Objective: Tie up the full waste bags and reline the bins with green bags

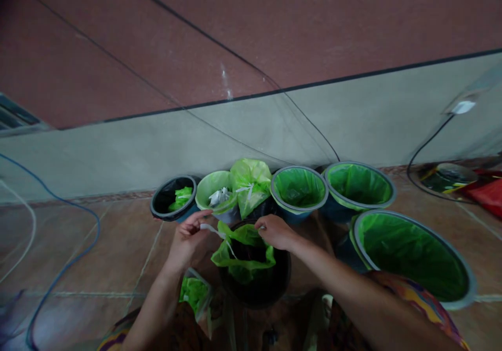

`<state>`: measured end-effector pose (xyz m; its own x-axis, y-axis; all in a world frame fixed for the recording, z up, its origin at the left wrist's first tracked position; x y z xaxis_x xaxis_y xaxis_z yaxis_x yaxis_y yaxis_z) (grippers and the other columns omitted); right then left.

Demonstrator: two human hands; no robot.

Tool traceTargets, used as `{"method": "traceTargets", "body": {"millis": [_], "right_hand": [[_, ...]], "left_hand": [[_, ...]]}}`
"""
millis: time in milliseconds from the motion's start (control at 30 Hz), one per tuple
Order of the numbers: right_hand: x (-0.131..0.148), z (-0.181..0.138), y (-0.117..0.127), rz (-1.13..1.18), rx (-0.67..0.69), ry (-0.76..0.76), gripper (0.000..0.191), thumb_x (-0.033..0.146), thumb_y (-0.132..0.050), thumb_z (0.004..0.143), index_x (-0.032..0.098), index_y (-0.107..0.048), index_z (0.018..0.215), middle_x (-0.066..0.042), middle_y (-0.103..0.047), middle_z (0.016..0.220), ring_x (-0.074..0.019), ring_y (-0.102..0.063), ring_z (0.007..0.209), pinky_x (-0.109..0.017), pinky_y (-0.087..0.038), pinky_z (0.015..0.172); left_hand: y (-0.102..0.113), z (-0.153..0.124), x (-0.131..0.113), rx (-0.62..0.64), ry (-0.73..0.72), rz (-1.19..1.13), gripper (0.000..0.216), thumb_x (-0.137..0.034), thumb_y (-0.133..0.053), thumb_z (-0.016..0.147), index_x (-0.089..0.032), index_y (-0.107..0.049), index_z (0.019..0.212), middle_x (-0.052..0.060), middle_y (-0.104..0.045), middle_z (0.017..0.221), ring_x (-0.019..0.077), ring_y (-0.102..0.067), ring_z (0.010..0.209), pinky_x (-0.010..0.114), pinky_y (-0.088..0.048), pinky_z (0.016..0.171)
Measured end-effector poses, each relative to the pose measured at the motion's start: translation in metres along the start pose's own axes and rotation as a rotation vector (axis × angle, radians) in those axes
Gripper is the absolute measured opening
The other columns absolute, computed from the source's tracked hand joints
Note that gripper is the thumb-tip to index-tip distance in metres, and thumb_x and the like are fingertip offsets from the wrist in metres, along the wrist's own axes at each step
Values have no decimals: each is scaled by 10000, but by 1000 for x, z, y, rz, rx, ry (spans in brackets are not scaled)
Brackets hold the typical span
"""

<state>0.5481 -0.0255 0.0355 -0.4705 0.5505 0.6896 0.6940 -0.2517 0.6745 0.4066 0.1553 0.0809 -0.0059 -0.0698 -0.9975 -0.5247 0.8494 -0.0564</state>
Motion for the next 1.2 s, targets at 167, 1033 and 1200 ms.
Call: {"method": "traceTargets", "body": {"millis": [167,1033,1200], "right_hand": [[22,-12,23,151,-59,133,285,222,-520,813,178,-736,993,-45,-721,879,-168,-616,787,-281,-435,727],[67,-12,-15,467,198,208,395,520,-532,867,152,-634,766,23,-538,627,-94,-449,550,-219,-349,523],[59,-12,1,641,163,143,515,640,-521,826,140,-647,840,19,-536,644,-80,-433,529,-208,-361,498]], "left_hand": [[-15,-4,10,10,44,96,376,-219,-729,672,-175,-708,1045,-28,-614,671,72,-474,530,193,-354,525],[-45,6,-3,13,-60,35,466,-241,-657,761,-199,-626,1224,41,-698,1014,116,-583,722,250,-471,710],[-60,-7,26,239,-81,348,451,-167,-591,771,-209,-613,1219,46,-673,1179,190,-612,1033,320,-438,970]]}}
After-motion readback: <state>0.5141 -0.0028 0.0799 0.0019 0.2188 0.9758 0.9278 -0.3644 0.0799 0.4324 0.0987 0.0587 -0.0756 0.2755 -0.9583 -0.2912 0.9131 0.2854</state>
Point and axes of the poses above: each hand's wrist, its own z-axis towards the middle knuckle, its own y-axis out of the back of the hand, x = y × z, the point moved 7 cm from there along z, towards the middle knuckle
